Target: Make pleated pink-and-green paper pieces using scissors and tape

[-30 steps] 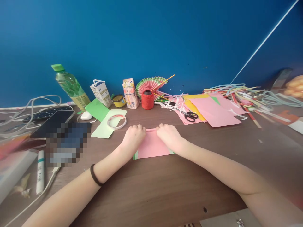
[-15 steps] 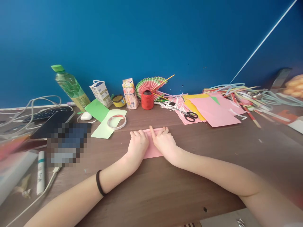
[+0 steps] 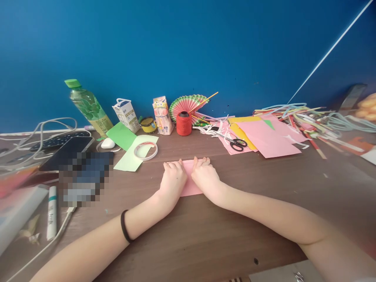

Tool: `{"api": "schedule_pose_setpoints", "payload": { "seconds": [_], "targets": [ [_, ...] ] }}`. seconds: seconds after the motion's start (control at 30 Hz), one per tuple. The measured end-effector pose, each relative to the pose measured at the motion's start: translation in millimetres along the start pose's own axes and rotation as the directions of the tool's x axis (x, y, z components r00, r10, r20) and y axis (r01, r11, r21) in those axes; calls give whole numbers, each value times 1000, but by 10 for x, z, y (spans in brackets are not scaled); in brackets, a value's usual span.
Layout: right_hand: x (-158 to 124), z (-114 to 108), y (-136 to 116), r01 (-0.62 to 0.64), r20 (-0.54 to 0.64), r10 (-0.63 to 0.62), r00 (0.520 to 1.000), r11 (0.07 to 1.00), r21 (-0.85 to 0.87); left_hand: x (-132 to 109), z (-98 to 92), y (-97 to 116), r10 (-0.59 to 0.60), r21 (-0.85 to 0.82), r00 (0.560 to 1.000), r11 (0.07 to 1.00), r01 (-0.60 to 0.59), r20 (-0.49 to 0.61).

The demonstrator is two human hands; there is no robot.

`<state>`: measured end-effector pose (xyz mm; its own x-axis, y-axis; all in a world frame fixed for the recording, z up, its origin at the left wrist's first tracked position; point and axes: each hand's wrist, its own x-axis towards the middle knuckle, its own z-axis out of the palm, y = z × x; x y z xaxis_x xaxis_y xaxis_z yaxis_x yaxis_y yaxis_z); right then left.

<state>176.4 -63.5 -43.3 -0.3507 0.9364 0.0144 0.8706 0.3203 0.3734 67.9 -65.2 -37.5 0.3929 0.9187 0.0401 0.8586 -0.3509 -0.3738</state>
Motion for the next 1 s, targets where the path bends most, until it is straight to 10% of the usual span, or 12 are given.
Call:
{"api": "schedule_pose_setpoints", "payload": {
  "seconds": [0.37,0.67,1.0],
  "targets": [
    [208,-65,578,100,-44,-92,995,957,272,173,67,-218,109,-126,991,985,-118,-78],
    [412,134,912,192,-13,-290,957,599,777,260,45,-546,177,-574,984,802,-161,-29],
    [426,130,959,192,42,-409,911,515,836,248,-109,-626,279,-676,958,718,-164,64]
  ]
}}
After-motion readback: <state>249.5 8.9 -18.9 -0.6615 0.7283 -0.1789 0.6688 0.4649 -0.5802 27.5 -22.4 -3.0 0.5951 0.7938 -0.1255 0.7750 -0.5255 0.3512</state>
